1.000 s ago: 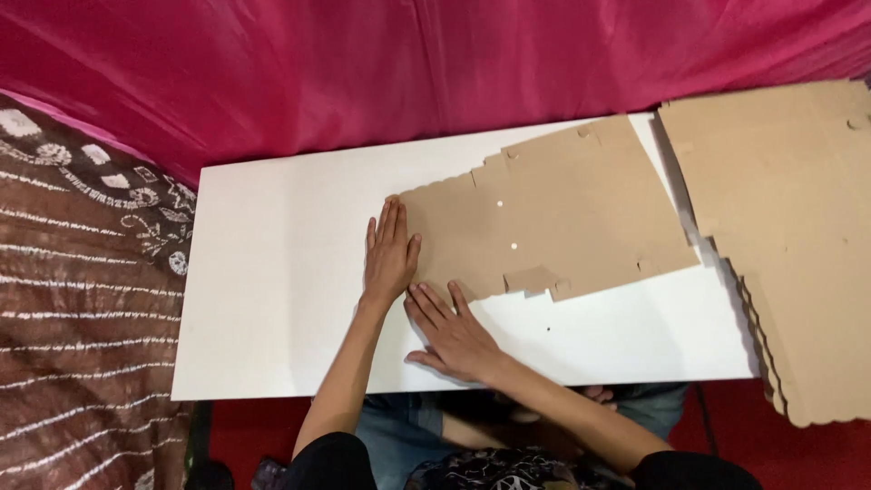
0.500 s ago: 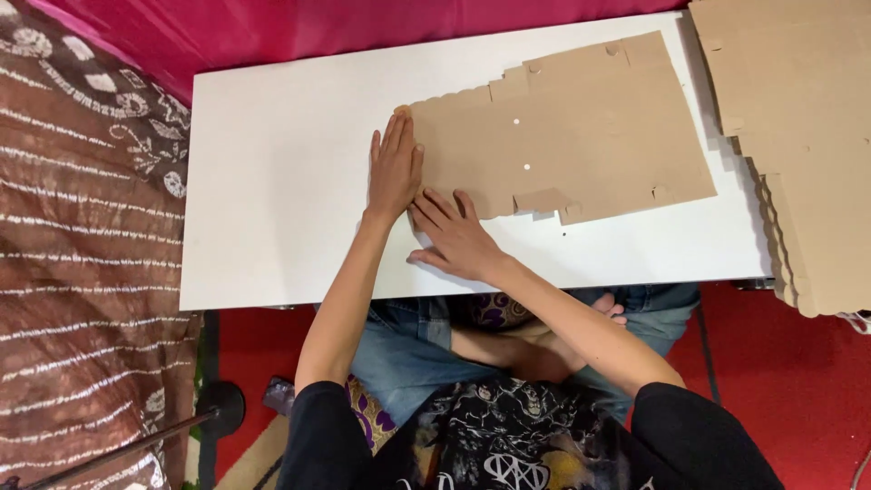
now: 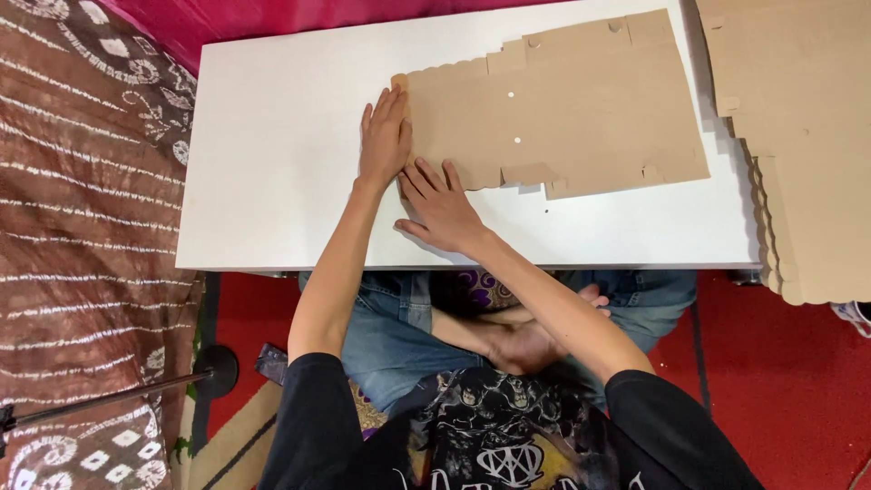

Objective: The person folds cardboard cutouts along pre-scored lines to prepare them for assembly.

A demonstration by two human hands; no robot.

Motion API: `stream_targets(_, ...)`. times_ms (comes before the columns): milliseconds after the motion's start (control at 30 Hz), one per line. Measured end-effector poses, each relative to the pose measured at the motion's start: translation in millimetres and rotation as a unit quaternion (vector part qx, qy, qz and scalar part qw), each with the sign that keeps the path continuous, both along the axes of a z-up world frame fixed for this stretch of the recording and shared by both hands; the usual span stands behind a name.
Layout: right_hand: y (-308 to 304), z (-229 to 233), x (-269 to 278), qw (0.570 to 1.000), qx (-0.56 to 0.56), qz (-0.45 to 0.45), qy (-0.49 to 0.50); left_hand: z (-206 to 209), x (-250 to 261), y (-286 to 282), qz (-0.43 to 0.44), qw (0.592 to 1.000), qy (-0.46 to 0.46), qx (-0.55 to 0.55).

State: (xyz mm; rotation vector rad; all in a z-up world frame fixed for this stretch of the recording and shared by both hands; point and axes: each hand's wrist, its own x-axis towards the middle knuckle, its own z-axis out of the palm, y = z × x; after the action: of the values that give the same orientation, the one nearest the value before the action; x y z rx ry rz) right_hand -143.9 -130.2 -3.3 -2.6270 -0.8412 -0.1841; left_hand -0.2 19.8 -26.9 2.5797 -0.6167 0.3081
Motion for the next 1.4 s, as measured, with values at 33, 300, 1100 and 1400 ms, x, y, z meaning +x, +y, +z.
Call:
stream_targets(33,-1.2,-1.2,0.4,1.000,0.003,-0.001,0.001,0.1,0.2,-1.2,-0.001,1.000,0.001,0.003)
stream_targets(300,4.0,-17.9,1.0,0.999,-0.028,-0.006,-0.025,-5.2,4.6,3.5,0.000,0.999,-0.032,-0.005)
stream_targets(1100,2.3,-17.8,1.7,1.000,0.000,0.003,-0.018,-1.4,-0.2,2.5,-0.022,0.997,-0.054,-0.059)
stream_targets(1400,3.8,-9.0,-0.2,1.000,-0.022,0.008,0.005,-7.0,4.2,8.1,-0.029,0.997,-0.065,-0.041)
